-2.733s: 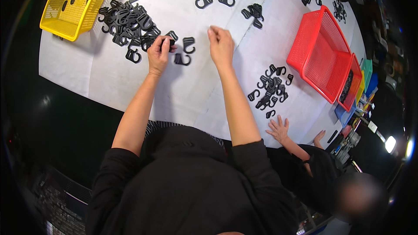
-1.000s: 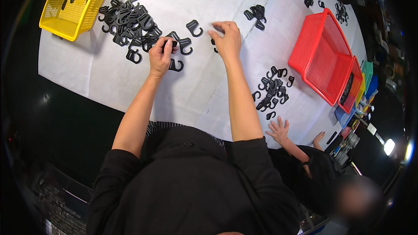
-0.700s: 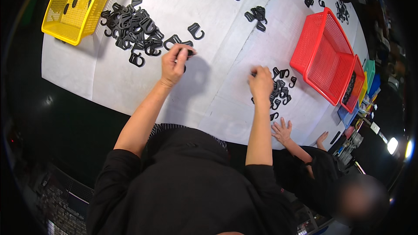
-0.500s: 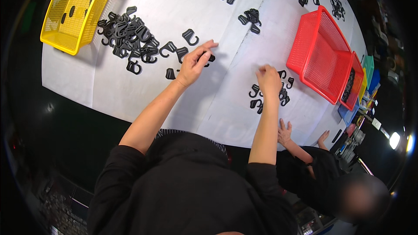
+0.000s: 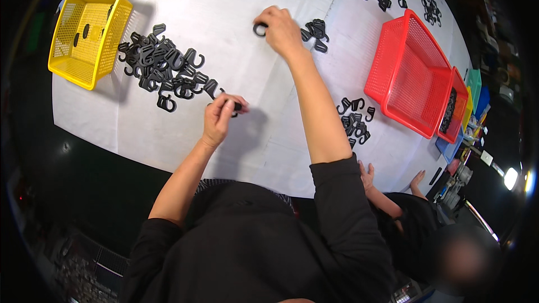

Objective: The person sorts black plastic hooks on a table, gathering them into groups and then placing several at a time into a yellow plastic basket.

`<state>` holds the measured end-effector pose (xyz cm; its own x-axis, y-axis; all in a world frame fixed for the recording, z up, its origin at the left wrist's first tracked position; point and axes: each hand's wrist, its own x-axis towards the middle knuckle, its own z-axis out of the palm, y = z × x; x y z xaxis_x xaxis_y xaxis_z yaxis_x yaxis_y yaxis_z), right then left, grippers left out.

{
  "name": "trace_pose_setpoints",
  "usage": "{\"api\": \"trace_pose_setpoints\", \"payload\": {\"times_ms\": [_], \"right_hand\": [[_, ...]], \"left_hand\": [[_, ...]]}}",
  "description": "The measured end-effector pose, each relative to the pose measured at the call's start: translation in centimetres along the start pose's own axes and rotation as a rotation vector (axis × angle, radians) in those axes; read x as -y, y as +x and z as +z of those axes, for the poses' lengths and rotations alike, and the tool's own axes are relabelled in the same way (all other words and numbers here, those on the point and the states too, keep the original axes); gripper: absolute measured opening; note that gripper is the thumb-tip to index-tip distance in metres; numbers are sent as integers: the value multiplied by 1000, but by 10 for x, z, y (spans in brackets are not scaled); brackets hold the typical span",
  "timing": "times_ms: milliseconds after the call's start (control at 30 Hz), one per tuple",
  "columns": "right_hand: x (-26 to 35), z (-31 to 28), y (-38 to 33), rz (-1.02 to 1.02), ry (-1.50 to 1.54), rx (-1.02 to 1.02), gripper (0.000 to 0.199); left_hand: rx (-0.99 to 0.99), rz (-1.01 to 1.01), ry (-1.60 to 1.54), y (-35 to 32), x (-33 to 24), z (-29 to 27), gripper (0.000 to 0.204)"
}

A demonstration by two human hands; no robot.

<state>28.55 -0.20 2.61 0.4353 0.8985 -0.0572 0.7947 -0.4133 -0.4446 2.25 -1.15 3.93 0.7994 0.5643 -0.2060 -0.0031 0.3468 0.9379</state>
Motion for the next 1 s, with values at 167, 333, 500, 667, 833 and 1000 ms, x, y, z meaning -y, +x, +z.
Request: {"api": "trace_pose_setpoints", "payload": {"times_ms": [167, 333, 500, 667, 833, 1000], "right_hand": [[-23, -19, -32, 106, 161, -285, 28], [-58, -44, -34, 602, -147, -345, 29], [-58, -49, -39, 601, -95, -202, 21], [-65, -43, -66, 557, 137, -355, 22], [-31, -33, -58, 276, 172, -211, 47], [-31, -26, -59, -14, -207, -109, 54]], "left_hand": [[24, -80, 196, -10, 15, -1, 20], [-103, 81, 361, 12, 13, -27, 19], [-128, 113, 508, 13, 20, -34, 20], [-136, 89, 530, 14, 24, -35, 22], [-131, 99, 535, 14, 26, -38, 21], [-133, 110, 570, 14, 29, -38, 19]]}}
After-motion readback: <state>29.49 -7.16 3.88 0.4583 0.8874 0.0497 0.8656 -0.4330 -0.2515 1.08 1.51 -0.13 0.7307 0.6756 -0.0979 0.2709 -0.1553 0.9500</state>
